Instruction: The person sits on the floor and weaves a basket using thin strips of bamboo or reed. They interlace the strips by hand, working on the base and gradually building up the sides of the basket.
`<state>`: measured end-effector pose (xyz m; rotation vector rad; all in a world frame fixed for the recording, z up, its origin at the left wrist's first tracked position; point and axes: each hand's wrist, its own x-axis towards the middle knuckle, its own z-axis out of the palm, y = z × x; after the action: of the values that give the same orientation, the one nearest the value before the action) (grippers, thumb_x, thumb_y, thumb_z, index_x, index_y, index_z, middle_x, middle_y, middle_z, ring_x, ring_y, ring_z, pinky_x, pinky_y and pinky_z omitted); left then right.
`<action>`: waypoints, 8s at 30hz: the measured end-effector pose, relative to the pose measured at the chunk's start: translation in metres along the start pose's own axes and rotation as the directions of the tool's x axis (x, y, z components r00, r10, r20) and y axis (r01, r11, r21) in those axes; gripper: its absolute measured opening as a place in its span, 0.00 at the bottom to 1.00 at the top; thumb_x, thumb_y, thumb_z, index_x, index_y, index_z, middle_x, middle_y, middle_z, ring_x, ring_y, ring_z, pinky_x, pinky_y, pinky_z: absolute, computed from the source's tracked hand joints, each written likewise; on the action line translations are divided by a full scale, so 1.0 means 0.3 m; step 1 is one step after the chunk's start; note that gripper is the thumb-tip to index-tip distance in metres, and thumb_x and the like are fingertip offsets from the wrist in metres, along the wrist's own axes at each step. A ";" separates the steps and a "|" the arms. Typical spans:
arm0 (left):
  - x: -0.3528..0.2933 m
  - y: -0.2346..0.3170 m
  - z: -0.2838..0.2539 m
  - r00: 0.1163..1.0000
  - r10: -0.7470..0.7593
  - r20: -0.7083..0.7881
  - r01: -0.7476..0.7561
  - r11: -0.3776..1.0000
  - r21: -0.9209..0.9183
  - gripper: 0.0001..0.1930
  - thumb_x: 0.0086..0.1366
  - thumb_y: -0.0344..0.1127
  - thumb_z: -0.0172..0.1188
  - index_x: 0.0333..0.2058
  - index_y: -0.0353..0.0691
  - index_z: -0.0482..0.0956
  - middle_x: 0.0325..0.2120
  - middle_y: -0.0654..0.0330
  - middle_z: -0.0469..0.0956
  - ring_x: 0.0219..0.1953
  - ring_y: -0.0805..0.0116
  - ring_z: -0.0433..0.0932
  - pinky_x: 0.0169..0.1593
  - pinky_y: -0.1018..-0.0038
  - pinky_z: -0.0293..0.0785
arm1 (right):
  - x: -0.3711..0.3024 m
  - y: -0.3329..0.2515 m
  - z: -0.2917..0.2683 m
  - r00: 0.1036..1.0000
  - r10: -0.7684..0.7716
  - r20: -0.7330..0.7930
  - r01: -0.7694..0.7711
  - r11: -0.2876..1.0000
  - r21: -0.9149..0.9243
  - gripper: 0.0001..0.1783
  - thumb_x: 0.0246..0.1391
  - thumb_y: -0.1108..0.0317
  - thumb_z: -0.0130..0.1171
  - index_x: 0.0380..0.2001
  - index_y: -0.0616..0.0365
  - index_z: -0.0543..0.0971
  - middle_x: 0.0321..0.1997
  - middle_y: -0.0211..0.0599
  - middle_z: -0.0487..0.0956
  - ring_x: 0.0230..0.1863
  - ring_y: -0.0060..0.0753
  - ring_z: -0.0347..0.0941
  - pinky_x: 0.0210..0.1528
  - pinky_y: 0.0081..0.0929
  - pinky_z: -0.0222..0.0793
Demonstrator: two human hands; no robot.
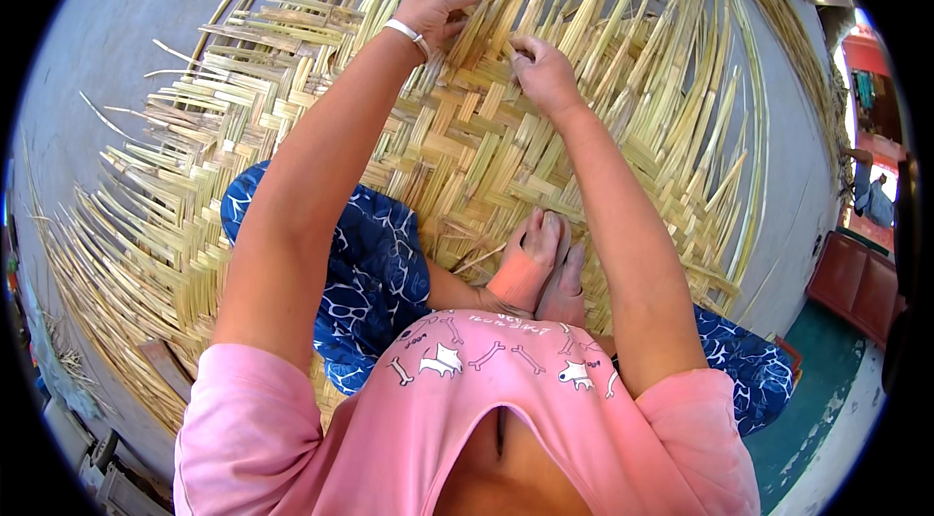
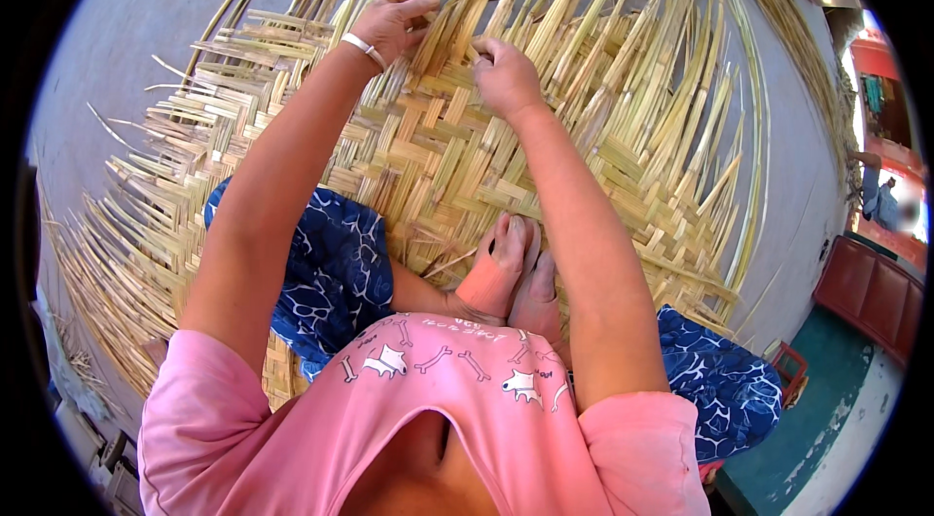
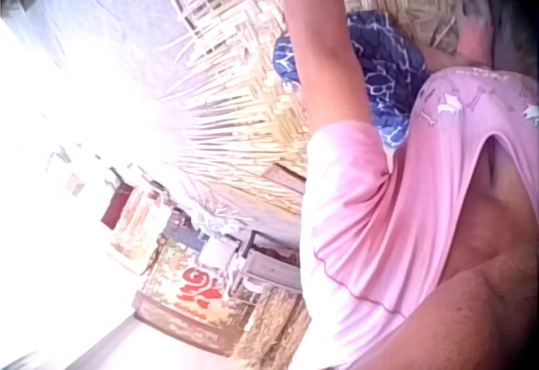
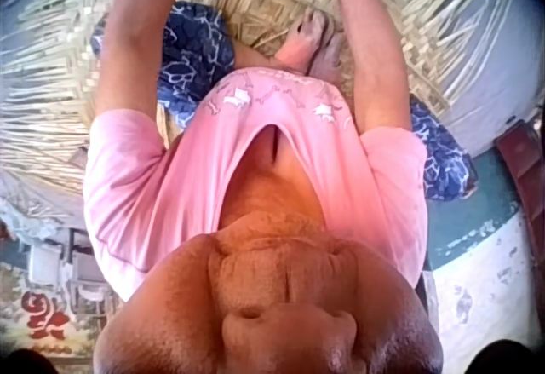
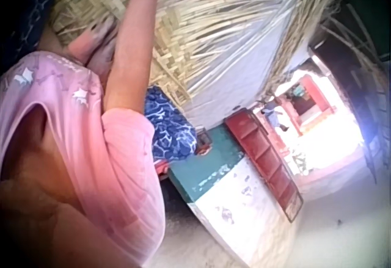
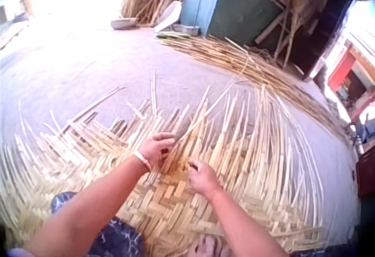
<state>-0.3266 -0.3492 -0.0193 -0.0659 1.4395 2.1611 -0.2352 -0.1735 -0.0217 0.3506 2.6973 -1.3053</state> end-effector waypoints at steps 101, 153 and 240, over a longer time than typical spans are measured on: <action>0.054 0.079 -0.250 0.999 -0.028 -0.027 0.034 0.970 0.242 0.13 0.58 0.34 0.62 0.41 0.36 0.77 0.35 0.60 0.78 0.35 0.72 0.77 0.40 0.77 0.75 | 0.173 -0.277 0.177 0.930 0.272 0.245 -0.351 0.853 0.387 0.09 0.50 0.73 0.56 0.37 0.61 0.75 0.30 0.34 0.78 0.27 0.25 0.77 0.24 0.21 0.71; -0.113 0.085 -0.197 0.809 0.464 -0.361 0.267 0.258 0.929 0.13 0.51 0.43 0.60 0.34 0.46 0.81 0.40 0.55 0.77 0.47 0.54 0.73 0.49 0.60 0.70 | 0.156 -0.290 0.231 0.953 0.217 0.209 -0.257 0.948 0.186 0.21 0.50 0.78 0.48 0.50 0.67 0.66 0.38 0.43 0.78 0.27 0.27 0.78 0.19 0.19 0.70; -0.389 0.512 1.029 0.752 0.513 0.413 -0.551 0.146 0.822 0.11 0.59 0.34 0.59 0.38 0.34 0.79 0.26 0.58 0.81 0.26 0.71 0.80 0.25 0.77 0.77 | -0.854 0.464 -1.007 0.998 0.046 0.047 -0.058 0.948 0.312 0.18 0.54 0.52 0.59 0.28 0.57 0.74 0.20 0.27 0.74 0.20 0.17 0.68 0.22 0.16 0.65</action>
<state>-0.2207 -0.1721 0.2806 1.0783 2.7678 1.3263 0.0451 0.1078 0.1144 0.4191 2.4282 -1.7074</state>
